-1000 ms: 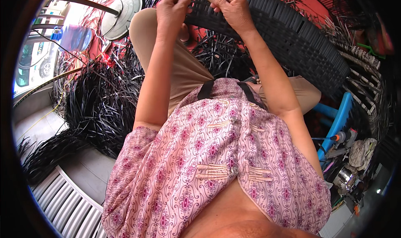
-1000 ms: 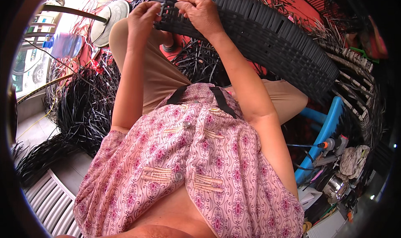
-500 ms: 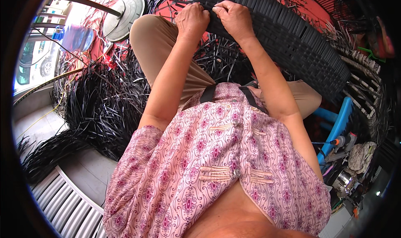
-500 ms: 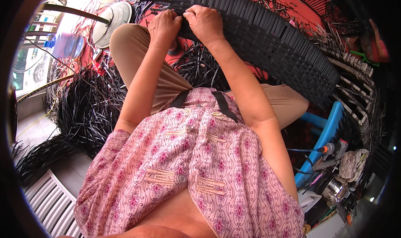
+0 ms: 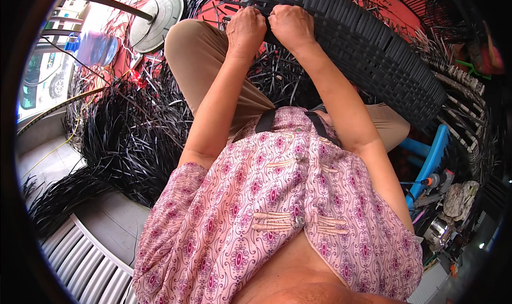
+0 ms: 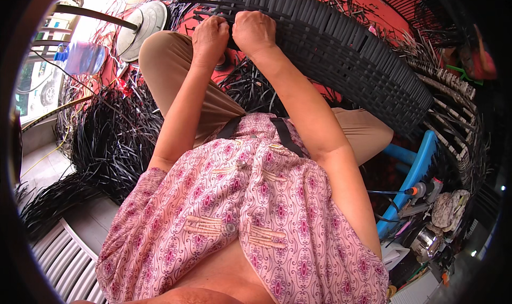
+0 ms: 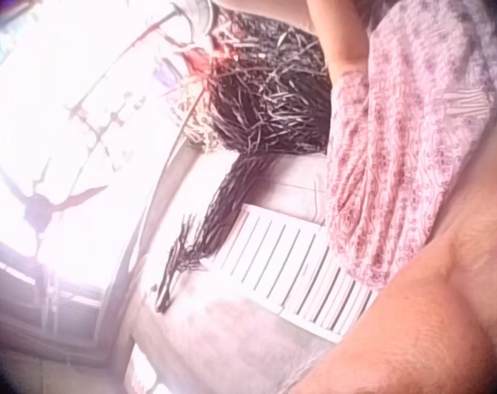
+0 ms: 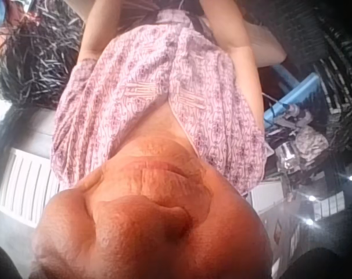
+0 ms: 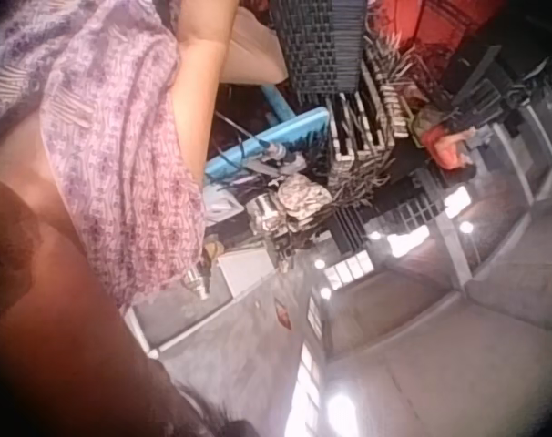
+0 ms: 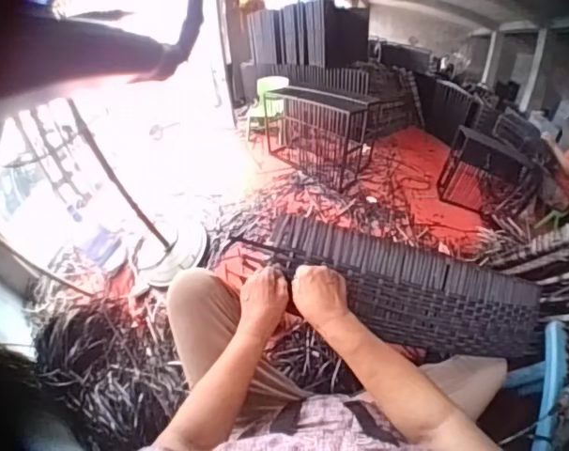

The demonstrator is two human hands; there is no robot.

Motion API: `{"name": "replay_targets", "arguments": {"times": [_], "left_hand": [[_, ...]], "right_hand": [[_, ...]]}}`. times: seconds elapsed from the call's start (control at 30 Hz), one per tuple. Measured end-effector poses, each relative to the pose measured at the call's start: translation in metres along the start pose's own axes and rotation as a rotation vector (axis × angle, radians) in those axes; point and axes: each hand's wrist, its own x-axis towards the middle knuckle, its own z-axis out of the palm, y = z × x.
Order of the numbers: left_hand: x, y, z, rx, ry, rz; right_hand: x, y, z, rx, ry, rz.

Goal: The person sits cross-legged and weaves black plastic strips into a rectangular mat by hand. They repeatedly interlace the strips, adjust the mat's position, and continue the weaving pattern across the surface.

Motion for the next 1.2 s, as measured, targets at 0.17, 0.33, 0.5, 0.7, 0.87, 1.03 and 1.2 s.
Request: {"name": "replay_targets", "arguments": {"times": [0.17,0.33,0.5,0.7,0.87,1.03,1.2], "left_hand": [[0.0,-0.005,0.003,-0.026,-0.013,-0.026],[0.003,-0.012,0.001,-0.047,-0.039,0.009],[0.001,-0.014,-0.002,-0.169,0.009,-0.009],[-0.002,-0.002,-0.019,-0.579,-0.084,-0.328],[0.001,-0.01,-0.01,-0.564,-0.037,-0.273],[0.015,-0.041,-0.012,-0.702,0.015,-0.432],[0.023,-0.048,-0.021,-0.937,-0.034,-0.562]], "right_hand": [[0.007,0.0,0.006,-0.028,-0.012,-0.022],[0.008,-0.003,0.004,-0.044,-0.002,-0.049],[0.003,-0.009,0.008,-0.092,0.062,-0.061],[0.0,-0.012,0.009,-0.098,0.104,-0.099],[-0.001,-0.011,0.01,-0.042,0.121,-0.098],[-0.017,-0.005,0.003,0.165,0.388,-0.341],[-0.057,0.035,-0.007,0.004,0.46,-0.35]]}}
